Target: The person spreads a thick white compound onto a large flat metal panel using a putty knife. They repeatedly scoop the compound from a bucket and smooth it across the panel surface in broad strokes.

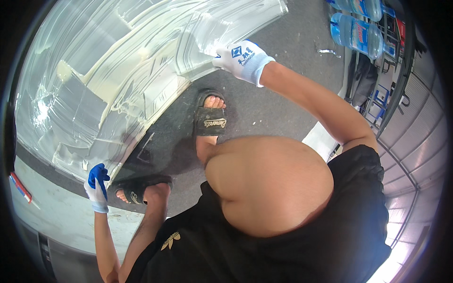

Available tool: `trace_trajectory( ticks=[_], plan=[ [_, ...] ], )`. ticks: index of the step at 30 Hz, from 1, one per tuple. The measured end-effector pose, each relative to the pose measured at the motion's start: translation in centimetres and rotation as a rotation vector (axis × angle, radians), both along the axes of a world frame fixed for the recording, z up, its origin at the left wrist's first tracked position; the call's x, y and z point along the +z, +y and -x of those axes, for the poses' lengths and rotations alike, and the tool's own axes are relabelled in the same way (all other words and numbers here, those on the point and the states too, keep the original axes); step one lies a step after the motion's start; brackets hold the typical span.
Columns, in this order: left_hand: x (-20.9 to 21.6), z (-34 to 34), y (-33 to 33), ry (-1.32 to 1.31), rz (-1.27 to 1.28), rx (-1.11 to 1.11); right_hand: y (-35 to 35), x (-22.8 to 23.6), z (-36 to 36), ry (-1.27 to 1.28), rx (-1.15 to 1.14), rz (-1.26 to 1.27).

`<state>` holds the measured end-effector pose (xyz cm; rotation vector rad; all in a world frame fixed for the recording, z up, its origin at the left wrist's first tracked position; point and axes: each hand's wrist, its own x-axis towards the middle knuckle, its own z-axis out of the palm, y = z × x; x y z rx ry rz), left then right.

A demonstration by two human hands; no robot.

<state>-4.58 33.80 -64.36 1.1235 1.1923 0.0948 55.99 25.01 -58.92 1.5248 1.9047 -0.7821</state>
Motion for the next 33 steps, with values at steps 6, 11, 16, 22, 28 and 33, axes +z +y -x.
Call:
trace_trajectory(
  ticks=[6,11,16,22,28,33],
  plan=[
    [-0.2,0.8,-0.4,0.004,0.019,0.003,2.6,-0.5,1.3,-0.048,0.123,0.054],
    [0.2,0.6,-0.9,0.045,-0.019,-0.019,5.8,-0.8,3.8,-0.118,0.164,0.196],
    [0.7,0.7,-1.1,0.030,-0.015,-0.002,8.6,-0.3,5.2,-0.098,0.180,0.214],
    [1.1,1.0,-1.6,0.102,0.017,0.025,9.9,0.1,7.2,0.072,0.263,0.125],
    [1.3,0.7,-1.5,0.060,0.030,0.030,9.8,-1.7,9.6,0.024,0.356,0.298],
    [1.6,1.0,-1.4,0.100,0.014,0.016,10.9,-3.2,12.2,0.118,0.312,0.239]
  ],
)
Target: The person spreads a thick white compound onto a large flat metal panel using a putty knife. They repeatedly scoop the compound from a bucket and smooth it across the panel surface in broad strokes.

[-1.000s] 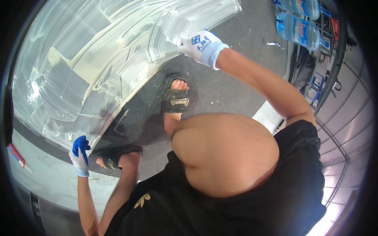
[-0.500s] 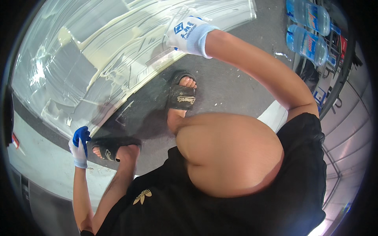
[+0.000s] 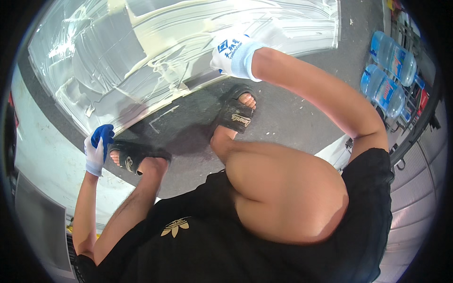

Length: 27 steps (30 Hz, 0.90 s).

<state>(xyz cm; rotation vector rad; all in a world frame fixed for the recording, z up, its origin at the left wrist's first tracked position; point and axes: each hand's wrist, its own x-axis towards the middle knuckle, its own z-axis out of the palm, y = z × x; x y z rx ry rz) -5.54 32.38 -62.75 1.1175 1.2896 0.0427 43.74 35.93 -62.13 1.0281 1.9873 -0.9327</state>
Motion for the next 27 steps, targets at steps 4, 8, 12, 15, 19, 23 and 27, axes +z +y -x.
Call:
trace_trajectory(
  ticks=[4,8,12,15,19,23,27],
  plan=[
    [0.8,2.0,-0.5,0.031,-0.031,0.049,4.0,0.1,1.1,0.060,-0.071,-0.005],
    [2.8,5.1,-2.2,0.029,0.013,0.158,5.6,0.6,2.1,0.105,-0.016,0.103],
    [3.9,7.0,-5.4,0.015,-0.031,0.209,4.1,-0.8,4.8,0.276,0.103,0.034],
    [4.0,7.4,-7.9,0.056,-0.061,0.242,3.1,-2.0,6.5,0.387,0.113,0.046],
    [3.3,7.8,-10.0,0.088,-0.049,0.330,3.7,-2.7,9.2,0.339,0.113,0.127],
    [2.3,8.5,-10.7,0.122,-0.067,0.420,4.5,-2.6,12.9,0.332,0.165,0.170],
    [1.7,9.4,-11.2,0.128,-0.089,0.474,4.2,-2.6,15.9,0.365,0.158,0.197]
  ],
)
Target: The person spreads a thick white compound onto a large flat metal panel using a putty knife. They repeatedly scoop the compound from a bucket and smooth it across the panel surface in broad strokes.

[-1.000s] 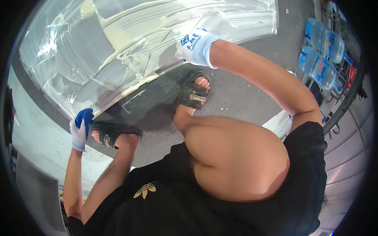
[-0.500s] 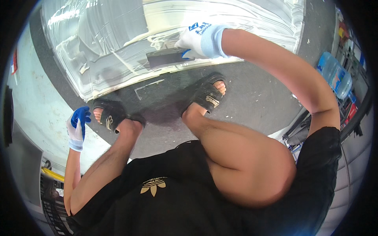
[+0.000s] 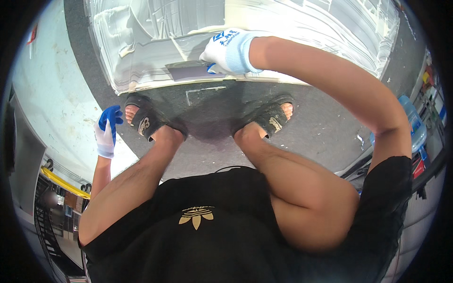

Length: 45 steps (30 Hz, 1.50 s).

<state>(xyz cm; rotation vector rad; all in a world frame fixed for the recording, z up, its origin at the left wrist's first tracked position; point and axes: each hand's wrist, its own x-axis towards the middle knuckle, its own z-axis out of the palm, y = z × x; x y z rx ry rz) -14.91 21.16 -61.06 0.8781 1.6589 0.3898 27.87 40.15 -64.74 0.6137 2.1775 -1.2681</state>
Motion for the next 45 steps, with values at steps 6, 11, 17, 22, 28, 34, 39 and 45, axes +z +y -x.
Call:
trace_trajectory(
  ticks=[6,11,17,22,28,34,39,45],
  plan=[
    [-1.2,1.5,-0.1,0.022,0.064,-0.021,-0.1,-0.3,3.5,-0.037,0.018,-0.007],
    [-2.4,2.4,-0.7,0.015,0.026,0.047,2.5,0.9,5.4,-0.079,-0.075,-0.146],
    [-3.3,3.8,-2.2,-0.015,0.016,0.073,2.7,1.1,8.8,0.084,-0.083,-0.063],
    [-3.6,3.9,-3.1,0.023,0.014,0.106,1.0,0.6,12.4,0.158,-0.005,-0.037],
    [-3.0,3.8,-3.2,0.099,0.155,0.119,1.9,-0.7,14.0,0.093,0.067,-0.023],
    [-3.7,4.1,-4.2,0.027,0.095,0.183,1.4,-1.0,14.5,0.051,0.104,-0.005],
    [-4.5,4.1,-4.4,0.016,0.100,0.231,5.8,-1.1,14.9,-0.026,0.009,-0.055],
    [-4.2,3.8,-4.5,0.053,0.089,0.197,23.6,-2.4,10.5,0.052,-0.446,-0.412]
  ],
)
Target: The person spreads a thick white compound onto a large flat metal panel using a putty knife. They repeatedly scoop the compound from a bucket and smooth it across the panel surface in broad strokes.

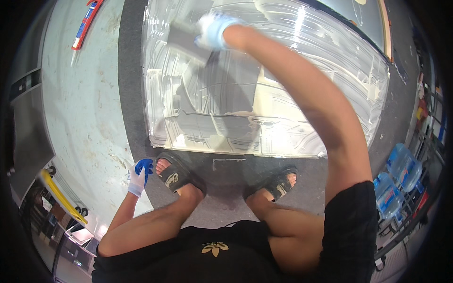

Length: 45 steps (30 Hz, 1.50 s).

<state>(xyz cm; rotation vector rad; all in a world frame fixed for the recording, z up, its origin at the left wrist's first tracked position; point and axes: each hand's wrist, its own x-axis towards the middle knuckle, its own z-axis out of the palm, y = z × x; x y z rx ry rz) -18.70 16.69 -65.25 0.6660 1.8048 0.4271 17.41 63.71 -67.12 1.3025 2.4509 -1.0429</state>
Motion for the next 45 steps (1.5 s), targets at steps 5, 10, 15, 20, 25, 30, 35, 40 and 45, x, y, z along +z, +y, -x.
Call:
trace_trajectory(
  ticks=[5,10,15,20,25,30,35,40,45],
  plan=[
    [-0.1,-0.6,0.2,-0.024,0.006,0.018,7.0,1.5,-9.9,0.000,-0.225,0.045],
    [0.4,-0.1,-0.1,-0.019,0.013,-0.002,0.6,-0.9,-9.6,0.666,-0.554,0.181],
    [0.7,0.7,0.1,0.002,0.083,-0.069,-7.5,-1.7,-3.7,0.030,-0.312,0.093],
    [0.9,0.0,0.4,0.016,0.033,-0.085,-10.8,2.8,-5.2,0.233,-0.077,0.012],
    [1.0,-0.5,-0.6,0.001,0.064,-0.062,-17.2,3.7,-1.9,0.090,0.312,0.244],
    [0.3,0.2,-1.0,0.006,0.044,-0.049,-20.6,3.1,1.2,0.073,0.441,0.364],
    [0.1,1.0,-1.5,-0.003,0.094,-0.091,-22.2,3.0,2.6,0.046,0.487,0.397],
    [-0.2,1.3,-1.7,-0.030,0.068,-0.069,-22.7,2.4,2.8,0.044,0.465,0.398],
    [0.0,1.4,-1.3,-0.011,0.096,-0.084,-23.6,2.9,2.9,0.020,0.467,0.379]
  ],
)
